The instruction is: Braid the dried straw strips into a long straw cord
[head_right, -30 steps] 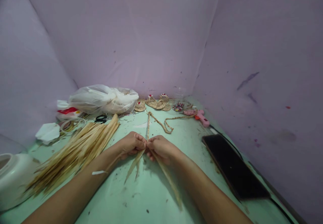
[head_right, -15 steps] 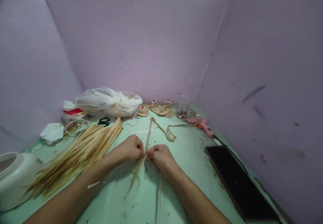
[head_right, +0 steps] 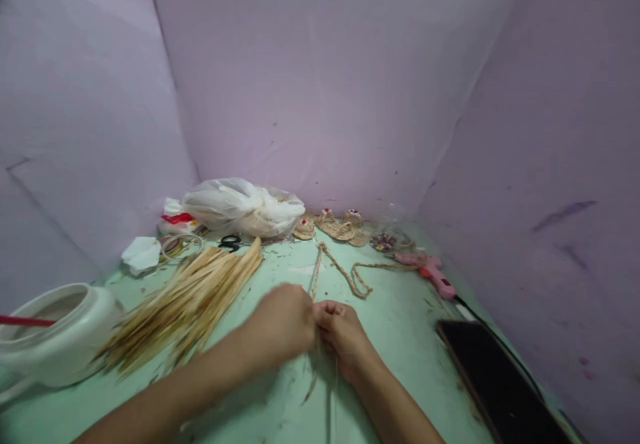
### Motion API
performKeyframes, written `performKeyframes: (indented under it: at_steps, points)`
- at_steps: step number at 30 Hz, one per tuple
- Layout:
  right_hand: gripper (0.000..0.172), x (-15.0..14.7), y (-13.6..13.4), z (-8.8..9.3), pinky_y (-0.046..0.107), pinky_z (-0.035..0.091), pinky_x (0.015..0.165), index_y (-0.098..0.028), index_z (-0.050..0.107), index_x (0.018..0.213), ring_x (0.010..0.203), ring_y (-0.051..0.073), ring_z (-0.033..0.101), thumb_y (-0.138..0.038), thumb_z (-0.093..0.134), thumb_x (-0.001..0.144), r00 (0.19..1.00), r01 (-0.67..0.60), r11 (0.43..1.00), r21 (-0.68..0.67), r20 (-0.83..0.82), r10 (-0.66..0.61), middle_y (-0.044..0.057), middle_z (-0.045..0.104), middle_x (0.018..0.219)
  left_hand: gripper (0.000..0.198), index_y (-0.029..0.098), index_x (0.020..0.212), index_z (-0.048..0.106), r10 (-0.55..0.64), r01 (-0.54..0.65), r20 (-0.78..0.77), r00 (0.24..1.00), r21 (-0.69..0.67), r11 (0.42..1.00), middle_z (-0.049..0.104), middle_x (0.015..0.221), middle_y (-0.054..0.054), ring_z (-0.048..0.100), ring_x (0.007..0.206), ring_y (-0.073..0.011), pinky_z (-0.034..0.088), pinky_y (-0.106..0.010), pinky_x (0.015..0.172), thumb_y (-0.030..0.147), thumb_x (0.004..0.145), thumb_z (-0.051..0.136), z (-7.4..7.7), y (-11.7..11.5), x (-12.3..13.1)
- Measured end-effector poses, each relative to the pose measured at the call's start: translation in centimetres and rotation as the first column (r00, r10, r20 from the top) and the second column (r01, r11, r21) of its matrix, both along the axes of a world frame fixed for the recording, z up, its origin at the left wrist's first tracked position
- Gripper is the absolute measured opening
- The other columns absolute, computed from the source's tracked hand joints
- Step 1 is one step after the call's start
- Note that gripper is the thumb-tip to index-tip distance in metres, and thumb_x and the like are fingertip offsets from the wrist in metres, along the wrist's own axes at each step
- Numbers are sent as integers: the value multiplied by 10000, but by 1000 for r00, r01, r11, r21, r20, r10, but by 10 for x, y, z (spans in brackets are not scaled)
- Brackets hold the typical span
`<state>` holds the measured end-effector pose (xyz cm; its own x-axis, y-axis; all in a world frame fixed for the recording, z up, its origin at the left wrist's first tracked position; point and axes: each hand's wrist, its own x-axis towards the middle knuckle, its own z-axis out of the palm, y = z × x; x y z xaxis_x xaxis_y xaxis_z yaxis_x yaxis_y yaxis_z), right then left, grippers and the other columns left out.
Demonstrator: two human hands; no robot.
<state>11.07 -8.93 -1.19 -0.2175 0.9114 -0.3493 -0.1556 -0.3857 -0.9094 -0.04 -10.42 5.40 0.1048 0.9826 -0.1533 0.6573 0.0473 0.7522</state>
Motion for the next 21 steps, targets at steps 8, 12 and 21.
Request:
performKeyframes:
  at_steps: [8, 12, 21]
  points:
    - [189, 3, 3, 6, 194, 97, 366, -133, 497, 589, 355, 16, 221, -289, 602, 608, 991, -96, 993, 75, 97, 88, -53, 422, 447, 157, 96, 536, 540, 43, 239, 464, 885, -532, 812, 506, 448, -18, 450, 365, -76, 303, -184, 369, 108, 658, 442, -20, 36, -20]
    - [136, 7, 6, 5, 175, 208, 391, -128, 510, 595, 398, 30, 344, -225, 606, 579, 978, -140, 981, 132, 176, 115, -25, 509, 497, 147, 79, 527, 547, 7, 188, 396, 918, -452, 872, 489, 397, -11, 439, 328, -76, 336, -181, 355, 101, 652, 472, -31, 34, -15]
    - [119, 7, 4, -5, 201, 330, 488, -125, 588, 624, 532, 105, 489, -215, 520, 664, 841, -219, 895, 389, 540, -29, 30, 617, 591, 142, 122, 444, 467, 15, 46, 143, 990, -414, 909, 439, 332, -2, 411, 295, -104, 336, -224, 358, 57, 560, 415, -31, 33, -9]
